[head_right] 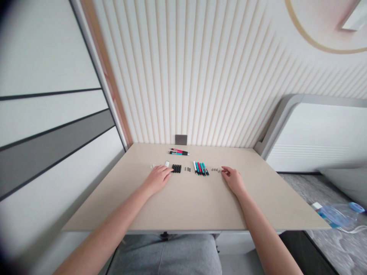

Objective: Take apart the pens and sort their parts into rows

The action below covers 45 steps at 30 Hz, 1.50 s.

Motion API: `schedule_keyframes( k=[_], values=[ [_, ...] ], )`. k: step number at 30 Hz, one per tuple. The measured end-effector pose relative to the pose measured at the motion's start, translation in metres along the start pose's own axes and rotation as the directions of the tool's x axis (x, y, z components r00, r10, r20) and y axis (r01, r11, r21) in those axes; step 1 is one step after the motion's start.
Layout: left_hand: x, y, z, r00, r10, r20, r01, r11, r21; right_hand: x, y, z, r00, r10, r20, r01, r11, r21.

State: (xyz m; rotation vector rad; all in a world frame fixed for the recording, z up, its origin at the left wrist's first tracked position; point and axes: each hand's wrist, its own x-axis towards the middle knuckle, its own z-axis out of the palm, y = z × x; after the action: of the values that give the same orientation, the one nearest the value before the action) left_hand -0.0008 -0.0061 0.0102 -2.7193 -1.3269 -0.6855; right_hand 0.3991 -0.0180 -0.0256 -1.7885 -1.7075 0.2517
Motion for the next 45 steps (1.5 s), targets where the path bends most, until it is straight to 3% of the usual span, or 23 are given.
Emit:
schedule_keyframes(
  k=[24, 29, 33, 37, 41, 45],
  values=[
    [0.0, -0.001, 0.001, 0.999, 0.032, 0.018, -0.032, 0.999, 0.012, -0.003, -0.005, 0.001, 1.0, 0.006, 0.006, -0.006, 1.0, 0.002],
    [0.0, 0.001, -0.002, 0.999, 0.03, 0.021, -0.03, 0.999, 0.019, -0.003, -0.011, -0.001, 0.992, 0.039, -0.117, -0.034, 0.998, 0.043],
    [0.0, 0.003, -0.003, 0.999, 0.025, 0.029, -0.026, 0.999, 0.019, 0.007, -0.041, 0.003, 0.975, -0.125, -0.182, 0.117, 0.992, -0.057],
    [-0.001, 0.002, -0.002, 0.999, 0.024, 0.029, -0.024, 1.0, 0.012, 0.032, -0.103, 0.023, 0.949, -0.317, 0.006, 0.312, 0.932, -0.186],
    [-0.001, 0.004, -0.004, 0.999, 0.017, 0.04, -0.017, 1.0, 0.001, 0.065, -0.158, 0.061, 0.928, -0.257, 0.27, 0.347, 0.861, -0.372],
    [-0.003, 0.005, -0.006, 0.999, -0.007, 0.035, 0.006, 1.0, 0.011, 0.088, -0.18, 0.096, 0.933, -0.204, 0.297, 0.317, 0.858, -0.405]
  ],
)
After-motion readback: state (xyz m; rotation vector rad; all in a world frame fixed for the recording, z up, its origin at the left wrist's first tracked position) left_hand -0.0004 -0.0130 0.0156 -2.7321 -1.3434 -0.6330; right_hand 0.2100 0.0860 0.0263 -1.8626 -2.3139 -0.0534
